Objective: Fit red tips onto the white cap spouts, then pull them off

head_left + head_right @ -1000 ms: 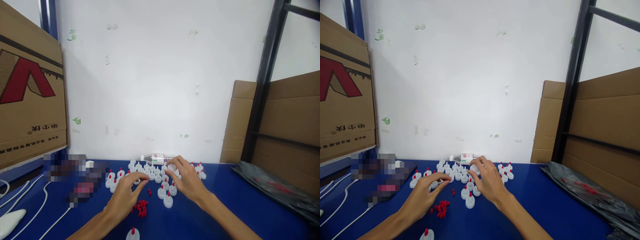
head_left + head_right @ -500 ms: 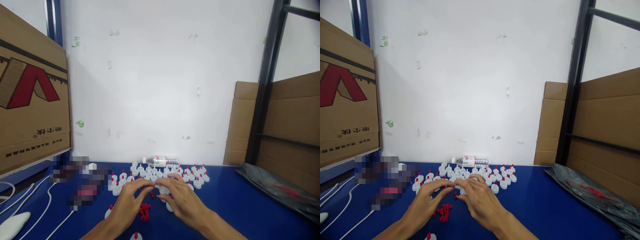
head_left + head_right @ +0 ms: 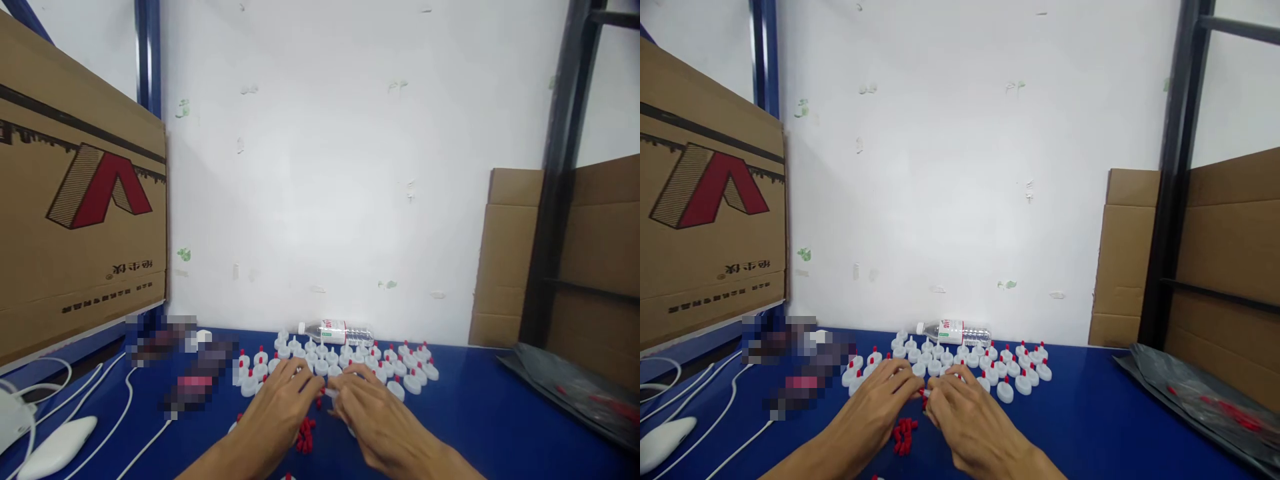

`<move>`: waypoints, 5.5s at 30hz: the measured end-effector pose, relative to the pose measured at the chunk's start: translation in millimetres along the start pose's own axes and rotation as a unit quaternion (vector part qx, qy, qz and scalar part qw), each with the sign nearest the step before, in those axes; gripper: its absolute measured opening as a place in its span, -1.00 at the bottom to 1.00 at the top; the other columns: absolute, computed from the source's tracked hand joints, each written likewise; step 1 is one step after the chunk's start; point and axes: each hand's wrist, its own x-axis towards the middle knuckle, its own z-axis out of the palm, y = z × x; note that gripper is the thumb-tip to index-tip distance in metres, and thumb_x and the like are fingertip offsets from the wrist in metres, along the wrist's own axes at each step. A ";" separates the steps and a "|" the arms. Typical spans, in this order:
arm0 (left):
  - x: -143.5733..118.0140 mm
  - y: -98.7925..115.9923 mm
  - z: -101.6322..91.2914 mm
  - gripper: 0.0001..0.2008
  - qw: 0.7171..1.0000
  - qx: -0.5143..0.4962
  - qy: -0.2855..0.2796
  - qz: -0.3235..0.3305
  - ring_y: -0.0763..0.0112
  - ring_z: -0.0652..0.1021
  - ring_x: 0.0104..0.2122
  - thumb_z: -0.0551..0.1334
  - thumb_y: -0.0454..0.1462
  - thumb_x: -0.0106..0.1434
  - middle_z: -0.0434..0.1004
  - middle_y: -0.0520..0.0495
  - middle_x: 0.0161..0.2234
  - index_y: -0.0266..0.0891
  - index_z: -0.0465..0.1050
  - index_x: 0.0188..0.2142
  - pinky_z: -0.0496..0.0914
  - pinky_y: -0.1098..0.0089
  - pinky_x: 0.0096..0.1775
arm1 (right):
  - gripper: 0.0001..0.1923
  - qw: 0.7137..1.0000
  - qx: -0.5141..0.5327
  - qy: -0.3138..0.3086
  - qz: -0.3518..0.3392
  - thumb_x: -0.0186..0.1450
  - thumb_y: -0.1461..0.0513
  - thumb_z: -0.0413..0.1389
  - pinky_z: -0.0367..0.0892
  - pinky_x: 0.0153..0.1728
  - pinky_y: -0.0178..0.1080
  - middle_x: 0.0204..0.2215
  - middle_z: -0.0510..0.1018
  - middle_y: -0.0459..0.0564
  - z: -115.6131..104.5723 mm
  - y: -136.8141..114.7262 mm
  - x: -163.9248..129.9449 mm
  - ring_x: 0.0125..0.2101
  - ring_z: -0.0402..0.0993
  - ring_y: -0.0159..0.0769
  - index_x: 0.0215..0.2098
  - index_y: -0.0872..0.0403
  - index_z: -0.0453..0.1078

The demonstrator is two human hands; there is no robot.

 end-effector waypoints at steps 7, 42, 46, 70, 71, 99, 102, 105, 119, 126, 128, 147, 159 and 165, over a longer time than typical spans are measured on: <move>2.2 14.2 -6.6 -0.61 0.996 -0.033 -0.068 -0.044 0.17 0.43 -0.20 0.07 -0.62 0.14 0.51 -0.11 -0.24 -0.22 0.41 -0.16 0.38 0.14 -0.06 | -0.71 0.997 -0.073 -0.013 -0.033 0.37 0.48 -0.13 0.44 -0.02 -0.04 -0.26 0.59 0.10 -9.9 -7.8 3.4 -0.25 0.53 -0.15 -0.27 0.00 0.28; -8.8 -29.5 21.4 -0.76 0.986 -0.134 -0.081 -0.050 0.21 0.46 -0.10 0.18 -0.44 0.45 0.58 -0.04 -0.16 -0.10 0.56 -0.09 0.27 0.24 -0.05 | -0.46 0.939 0.037 -0.166 0.301 0.58 -0.02 -0.28 0.10 0.26 0.08 0.18 0.52 0.08 -18.8 73.1 -35.8 0.20 0.38 -0.08 0.30 -0.01 0.31; -6.5 -27.8 16.9 -0.69 0.988 -0.129 -0.074 -0.052 0.18 0.45 -0.08 0.13 -0.48 0.45 0.54 -0.06 -0.12 -0.08 0.50 0.01 0.30 0.23 -0.06 | -0.37 0.922 0.049 -0.189 0.333 0.56 -0.11 -0.32 -0.01 0.33 0.18 0.31 0.38 0.06 -4.3 78.8 -38.8 0.35 0.18 0.00 0.36 -0.04 0.26; 1.5 -18.5 5.6 -0.75 0.975 -0.166 0.138 0.046 0.31 0.61 -0.17 0.03 -0.31 0.57 0.58 -0.12 -0.12 -0.12 0.40 0.12 0.51 0.39 -0.17 | -0.34 0.988 0.067 -0.033 0.132 0.36 0.44 0.16 0.52 -0.01 -0.09 0.06 0.52 0.04 -0.9 15.6 -2.5 0.01 0.52 -0.14 0.32 -0.09 0.11; 1.7 -17.9 4.8 -0.75 0.974 -0.165 0.144 0.053 0.32 0.61 -0.18 0.03 -0.31 0.57 0.59 -0.12 -0.13 -0.13 0.41 0.11 0.52 0.39 -0.18 | -0.33 0.989 0.069 -0.024 0.127 0.36 0.44 0.16 0.52 -0.01 -0.09 0.05 0.53 0.04 -0.8 15.7 -2.8 0.01 0.53 -0.15 0.32 -0.09 0.11; 7.1 -16.4 -12.2 -0.74 0.964 -0.212 0.144 0.065 0.39 0.66 -0.31 0.06 -0.25 0.57 0.66 -0.08 -0.27 -0.19 0.54 -0.10 0.51 0.48 -0.24 | -0.36 0.999 0.003 0.026 0.022 0.36 0.53 -0.09 0.45 0.12 -0.13 0.12 0.53 0.15 8.9 9.3 -10.0 0.12 0.48 -0.23 0.35 0.04 0.11; 5.3 -15.8 -11.8 -0.80 0.958 -0.236 0.148 0.068 0.40 0.67 -0.30 0.11 -0.27 0.55 0.67 -0.06 -0.26 -0.17 0.53 -0.09 0.51 0.51 -0.24 | -0.36 0.999 -0.010 0.034 0.006 0.34 0.54 -0.13 0.47 0.09 -0.12 0.10 0.55 0.15 2.7 8.2 -6.8 0.10 0.51 -0.21 0.33 0.05 0.14; 4.8 -14.5 -11.1 -0.81 0.953 -0.257 0.151 0.050 0.41 0.67 -0.29 0.13 -0.26 0.54 0.68 -0.02 -0.26 -0.15 0.53 -0.13 0.51 0.51 -0.23 | -0.39 0.999 -0.007 0.037 -0.004 0.36 0.52 -0.10 0.47 0.09 -0.12 0.09 0.56 0.14 -0.4 8.1 -5.4 0.10 0.50 -0.20 0.33 0.06 0.13; 1.1 -1.7 -4.0 -0.62 0.981 -0.178 0.065 -0.038 0.35 0.49 -0.38 -0.12 -0.25 0.59 0.48 0.02 -0.39 -0.15 0.34 -0.33 0.42 0.40 -0.28 | -0.58 0.993 0.050 0.098 0.031 0.47 0.43 -0.05 0.51 0.00 -0.20 -0.02 0.62 0.10 -4.9 -3.7 2.1 0.02 0.56 -0.24 0.25 0.07 0.22; -15.4 -2.7 21.8 -0.64 0.971 -0.164 0.168 -0.057 0.24 0.58 -0.21 -0.09 -0.12 0.57 0.61 -0.04 -0.25 -0.05 0.47 -0.09 0.53 0.36 -0.18 | -0.59 0.994 -0.029 0.105 -0.014 0.43 0.44 -0.06 0.52 -0.04 -0.23 -0.04 0.64 0.16 -6.8 -10.2 2.2 -0.01 0.60 -0.20 0.21 0.16 0.31; -16.0 -0.8 24.3 -0.65 0.967 -0.160 0.186 -0.075 0.21 0.59 -0.16 -0.07 -0.09 0.56 0.62 -0.04 -0.23 -0.03 0.48 -0.05 0.54 0.34 -0.12 | -0.58 0.992 -0.045 0.115 -0.021 0.43 0.43 -0.03 0.51 -0.03 -0.22 -0.03 0.64 0.17 -6.4 -11.3 2.9 0.00 0.59 -0.18 0.24 0.20 0.28; -4.9 -7.3 6.8 -0.65 0.981 -0.180 0.041 -0.055 0.22 0.52 0.02 -0.06 -0.23 0.58 0.62 0.00 -0.14 -0.07 0.51 -0.09 0.44 0.26 0.02 | -0.64 0.966 -0.023 0.041 0.253 0.54 0.28 -0.16 0.56 -0.21 -0.15 -0.03 0.50 0.10 0.4 66.2 -26.3 -0.20 0.59 -0.20 0.18 -0.02 0.35; -7.5 -5.0 11.8 -0.58 0.978 -0.188 -0.001 -0.089 0.23 0.54 -0.03 -0.07 -0.16 0.59 0.58 -0.05 -0.24 -0.13 0.53 -0.23 0.45 0.30 -0.03 | -0.53 0.967 -0.013 -0.079 0.244 0.59 0.14 -0.22 0.33 0.17 0.13 0.08 0.61 0.11 13.0 84.3 -47.8 0.13 0.49 -0.04 0.14 0.06 0.48; -3.7 -3.3 10.2 -0.50 0.970 -0.204 -0.036 -0.127 0.25 0.52 -0.14 -0.10 -0.11 0.59 0.49 -0.07 -0.26 -0.16 0.53 -0.28 0.42 0.29 -0.07 | -0.47 0.955 0.019 -0.139 0.260 0.59 0.04 -0.27 0.20 0.26 0.10 0.18 0.54 0.07 11.7 83.1 -48.7 0.20 0.41 -0.08 0.25 0.01 0.40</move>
